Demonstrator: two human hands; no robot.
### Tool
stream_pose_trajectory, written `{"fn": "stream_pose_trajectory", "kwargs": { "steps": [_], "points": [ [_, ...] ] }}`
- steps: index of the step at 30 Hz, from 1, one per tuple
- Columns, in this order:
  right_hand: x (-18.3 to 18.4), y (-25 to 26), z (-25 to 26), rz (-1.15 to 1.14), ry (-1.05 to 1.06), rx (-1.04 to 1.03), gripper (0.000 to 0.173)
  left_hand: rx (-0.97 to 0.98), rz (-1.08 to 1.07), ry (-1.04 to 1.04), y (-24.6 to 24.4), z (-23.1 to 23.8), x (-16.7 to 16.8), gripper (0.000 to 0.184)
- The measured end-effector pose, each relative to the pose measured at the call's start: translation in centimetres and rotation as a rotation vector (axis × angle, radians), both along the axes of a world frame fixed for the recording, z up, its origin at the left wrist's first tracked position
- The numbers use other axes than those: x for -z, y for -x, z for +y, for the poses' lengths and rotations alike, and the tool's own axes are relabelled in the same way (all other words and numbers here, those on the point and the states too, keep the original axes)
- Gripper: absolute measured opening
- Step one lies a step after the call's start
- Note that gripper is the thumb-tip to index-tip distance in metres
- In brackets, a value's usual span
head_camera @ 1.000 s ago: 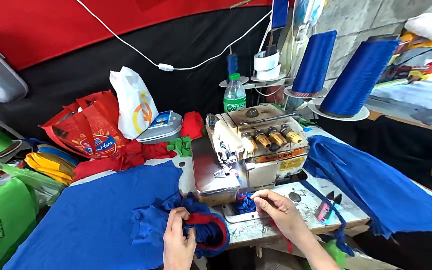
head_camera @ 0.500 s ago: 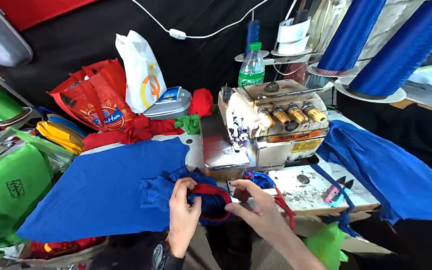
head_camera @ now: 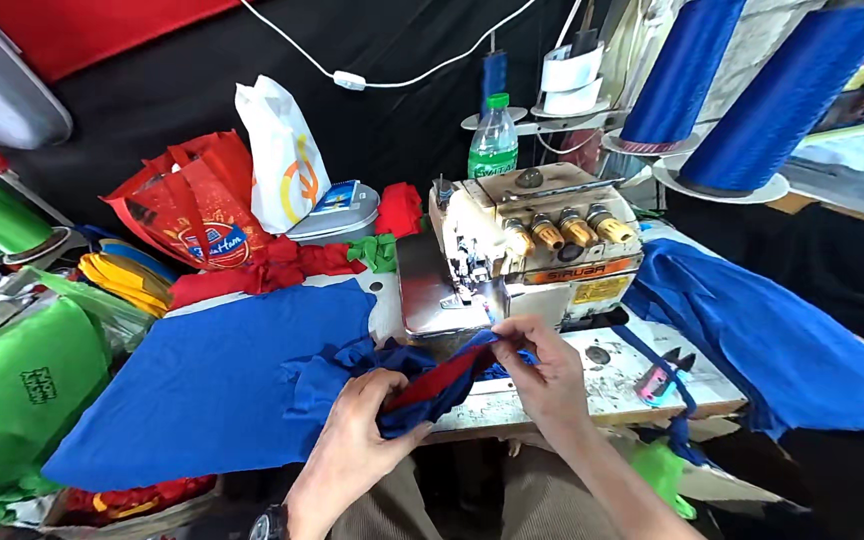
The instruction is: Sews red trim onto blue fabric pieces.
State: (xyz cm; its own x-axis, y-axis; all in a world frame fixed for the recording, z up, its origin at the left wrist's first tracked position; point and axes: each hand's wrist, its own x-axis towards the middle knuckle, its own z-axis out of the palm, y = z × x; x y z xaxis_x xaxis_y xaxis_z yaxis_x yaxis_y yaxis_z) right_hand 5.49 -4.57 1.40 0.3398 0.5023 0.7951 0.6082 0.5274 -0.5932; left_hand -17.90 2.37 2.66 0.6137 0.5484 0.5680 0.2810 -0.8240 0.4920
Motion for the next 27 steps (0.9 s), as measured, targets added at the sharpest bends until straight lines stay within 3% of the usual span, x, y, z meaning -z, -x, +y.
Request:
{"fn": "stream_pose_trajectory", "kwargs": {
  "steps": [10, 13, 19, 23, 27],
  "points": [
    [0.4, -0.5, -0.4, 0.177, 0.130, -0.019, 0.014, 0.349, -0.113, 0.232, 1.9, 0.2, -2.3, 0.026],
    [-0.4, -0.4, -0.3, 0.169, 0.125, -0.048, 0.012, 0.169, -0.143, 0.147, 2.1, 1.0, -3.9, 0.017],
    [-2.2, 1.2, 0.5, 0.002, 0.211, -0.221, 0.013, -0.206, -0.001, -0.365, 2.9, 4.5, -8.2, 0.011],
    [-2.1, 2.4, 1.4, -0.076, 0.298, -0.353, 0.021, -0.366, 0.004, -0.320, 3.2, 7.1, -11.9, 0.016],
    [0.0, 1.1, 1.8, -0.101, 0.351, -0.380, 0.019, -0.539, -0.117, 0.022, 4.2, 8.8, -16.2, 0.015]
  ]
}}
